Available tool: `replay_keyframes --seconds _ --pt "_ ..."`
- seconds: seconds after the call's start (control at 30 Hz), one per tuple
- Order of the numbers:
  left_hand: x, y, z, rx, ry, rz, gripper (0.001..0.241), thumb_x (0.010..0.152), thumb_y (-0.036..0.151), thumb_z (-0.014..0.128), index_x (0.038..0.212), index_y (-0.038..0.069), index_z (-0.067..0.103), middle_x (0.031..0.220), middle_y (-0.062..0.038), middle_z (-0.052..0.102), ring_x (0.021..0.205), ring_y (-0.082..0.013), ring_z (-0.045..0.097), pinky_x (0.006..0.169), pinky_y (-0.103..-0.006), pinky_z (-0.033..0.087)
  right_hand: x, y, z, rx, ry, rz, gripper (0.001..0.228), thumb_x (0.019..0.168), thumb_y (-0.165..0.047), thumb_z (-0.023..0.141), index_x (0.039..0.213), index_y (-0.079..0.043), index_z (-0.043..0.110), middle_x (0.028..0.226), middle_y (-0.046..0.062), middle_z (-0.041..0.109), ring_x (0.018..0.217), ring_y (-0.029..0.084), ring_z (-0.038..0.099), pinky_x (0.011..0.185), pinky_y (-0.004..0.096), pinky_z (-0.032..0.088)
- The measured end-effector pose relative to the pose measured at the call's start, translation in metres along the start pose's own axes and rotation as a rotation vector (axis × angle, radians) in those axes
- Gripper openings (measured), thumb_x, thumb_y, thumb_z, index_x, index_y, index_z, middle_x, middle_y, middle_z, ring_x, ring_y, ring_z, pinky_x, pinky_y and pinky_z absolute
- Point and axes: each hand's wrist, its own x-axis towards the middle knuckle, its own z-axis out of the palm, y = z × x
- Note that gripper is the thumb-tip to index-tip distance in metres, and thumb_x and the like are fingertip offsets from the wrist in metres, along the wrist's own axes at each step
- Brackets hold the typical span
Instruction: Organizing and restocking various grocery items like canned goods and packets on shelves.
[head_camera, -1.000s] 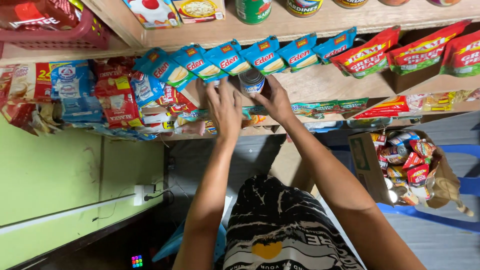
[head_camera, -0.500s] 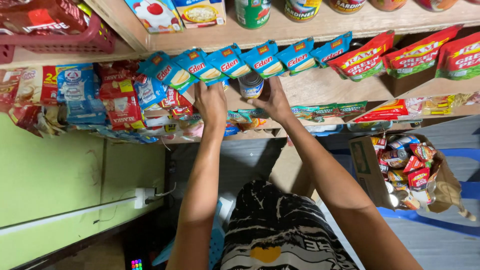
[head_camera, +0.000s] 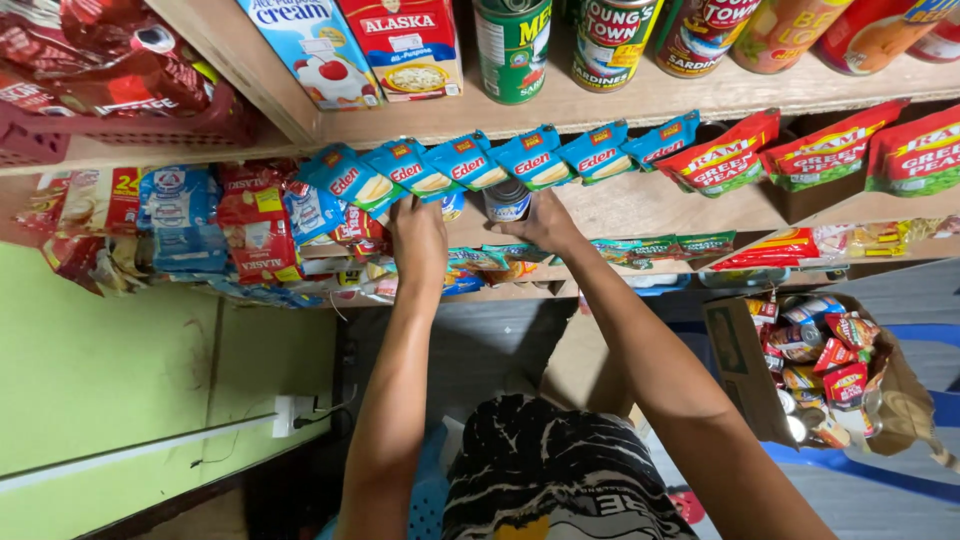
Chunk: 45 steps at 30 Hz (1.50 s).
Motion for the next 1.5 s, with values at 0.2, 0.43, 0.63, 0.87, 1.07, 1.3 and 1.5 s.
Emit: replay_keyframes --seconds 0.2,0.43,0.63,0.87,1.07,1.3,1.5 --pt "0.017 0.024 -0.012 0.024 -0.039 0.008 0.018 0.097 0.012 0.065 0.108 -0.001 0.072 0.108 -0.028 0.068 0.101 -0.0468 0.062 0.087 -0.0551 0.05 0.001 -0.005 -0.003 -0.342 -0.007 0.135 0.05 0.073 -0.028 0.092 0.112 -0.003 0.074 0.103 0.013 0.078 0.092 0.023 0.076 0.087 0.038 0.057" --pt "0.083 0.066 0.032 0.15 -0.32 -0.203 0.029 0.098 0.036 0.062 0.108 0.012 0.074 0.111 -0.02 0.071 0.103 -0.0409 0.067 0.086 -0.0535 0.052 0.0 -0.001 -0.007 -0.394 -0.029 0.088 0.054 0.071 -0.031 0.093 0.11 0.001 0.072 0.103 0.016 0.077 0.092 0.026 0.075 0.087 0.039 0.056" --pt "0.084 0.022 0.017 0.18 -0.318 -0.107 0.029 0.098 0.037 0.062 0.106 0.012 0.074 0.108 -0.019 0.071 0.1 -0.0406 0.067 0.083 -0.0536 0.052 -0.002 -0.003 -0.01 -0.075 -0.076 0.143 0.05 0.072 -0.021 0.089 0.114 -0.002 0.068 0.105 0.011 0.079 0.098 0.021 0.076 0.09 0.036 0.058" --pt "0.094 0.016 0.047 0.204 -0.34 0.0 0.03 0.097 0.039 0.063 0.104 0.013 0.075 0.105 -0.019 0.072 0.096 -0.0402 0.067 0.08 -0.0536 0.052 -0.005 -0.01 -0.017 -0.282 -0.066 0.117 0.045 0.074 -0.018 0.091 0.112 -0.004 0.072 0.106 0.012 0.078 0.098 0.023 0.074 0.09 0.037 0.057" --pt "0.091 0.007 0.047 0.224 -0.342 0.071 0.03 0.097 0.041 0.063 0.102 0.014 0.075 0.102 -0.019 0.072 0.093 -0.0399 0.068 0.078 -0.0537 0.052 -0.003 -0.001 -0.016 -0.339 -0.087 0.108 0.047 0.074 -0.027 0.089 0.112 -0.005 0.072 0.106 0.015 0.077 0.099 0.028 0.073 0.089 0.04 0.055" --pt "0.092 0.003 0.045 0.258 -0.346 0.144 0.031 0.097 0.042 0.064 0.1 0.014 0.075 0.098 -0.019 0.072 0.089 -0.0395 0.068 0.075 -0.0537 0.052 0.0 -0.006 -0.014 -0.413 -0.117 0.088 0.046 0.078 -0.033 0.087 0.113 -0.006 0.072 0.107 0.017 0.076 0.103 0.032 0.071 0.092 0.043 0.053" --pt "0.089 -0.007 0.059 0.285 -0.355 0.22 0.031 0.096 0.044 0.064 0.098 0.015 0.075 0.095 -0.018 0.072 0.086 -0.0392 0.069 0.073 -0.0538 0.052 0.0 0.001 -0.011 -0.493 -0.116 0.072 0.052 0.078 -0.042 0.085 0.114 -0.007 0.071 0.108 0.018 0.075 0.107 0.035 0.068 0.097 0.045 0.05"
